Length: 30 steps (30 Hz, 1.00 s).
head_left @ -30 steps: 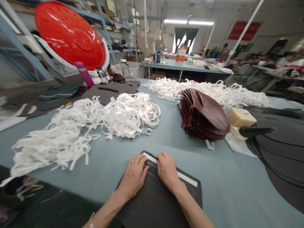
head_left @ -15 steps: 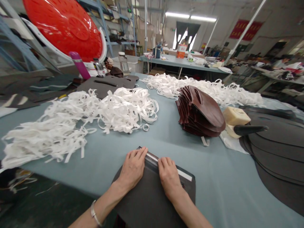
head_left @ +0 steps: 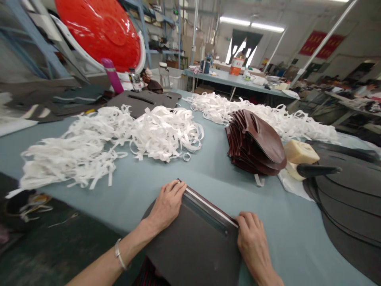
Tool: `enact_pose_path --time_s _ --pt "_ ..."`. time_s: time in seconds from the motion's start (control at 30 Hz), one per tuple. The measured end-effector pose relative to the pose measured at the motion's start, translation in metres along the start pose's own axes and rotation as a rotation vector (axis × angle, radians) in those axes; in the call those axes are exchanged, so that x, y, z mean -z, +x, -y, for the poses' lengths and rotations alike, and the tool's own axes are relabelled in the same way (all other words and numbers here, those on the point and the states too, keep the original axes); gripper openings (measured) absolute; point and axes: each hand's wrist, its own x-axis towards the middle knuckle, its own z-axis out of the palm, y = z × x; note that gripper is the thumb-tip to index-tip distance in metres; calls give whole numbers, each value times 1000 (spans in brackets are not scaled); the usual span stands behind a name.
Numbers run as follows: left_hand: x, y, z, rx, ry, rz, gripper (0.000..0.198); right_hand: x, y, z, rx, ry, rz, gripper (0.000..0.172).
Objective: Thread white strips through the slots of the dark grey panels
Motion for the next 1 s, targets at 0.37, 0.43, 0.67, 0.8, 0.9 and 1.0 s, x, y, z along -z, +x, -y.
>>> enact_pose_path --time_s 0.37,0.43,0.67,0.8,0.9,1.0 --pt "3 -3 -2 -26 -17 44 44 -46 70 102 64 27 63 38" --pt "0 -3 -2 -24 -17 36 42 -44 68 103 53 20 81 39" --pt "-7 -3 3 -62 -17 13 41 -21 19 53 -32 -25 81 35" --pt "-5 -2 3 -58 -18 2 38 -6 -11 3 -63 152 -2 22" --pt "-1 3 -15 7 -18 -26 31 -4 -19 -22 -39 289 -23 19" --pt "-1 7 -59 1 -87 -1 28 -7 -19 -30 22 291 -23 19"
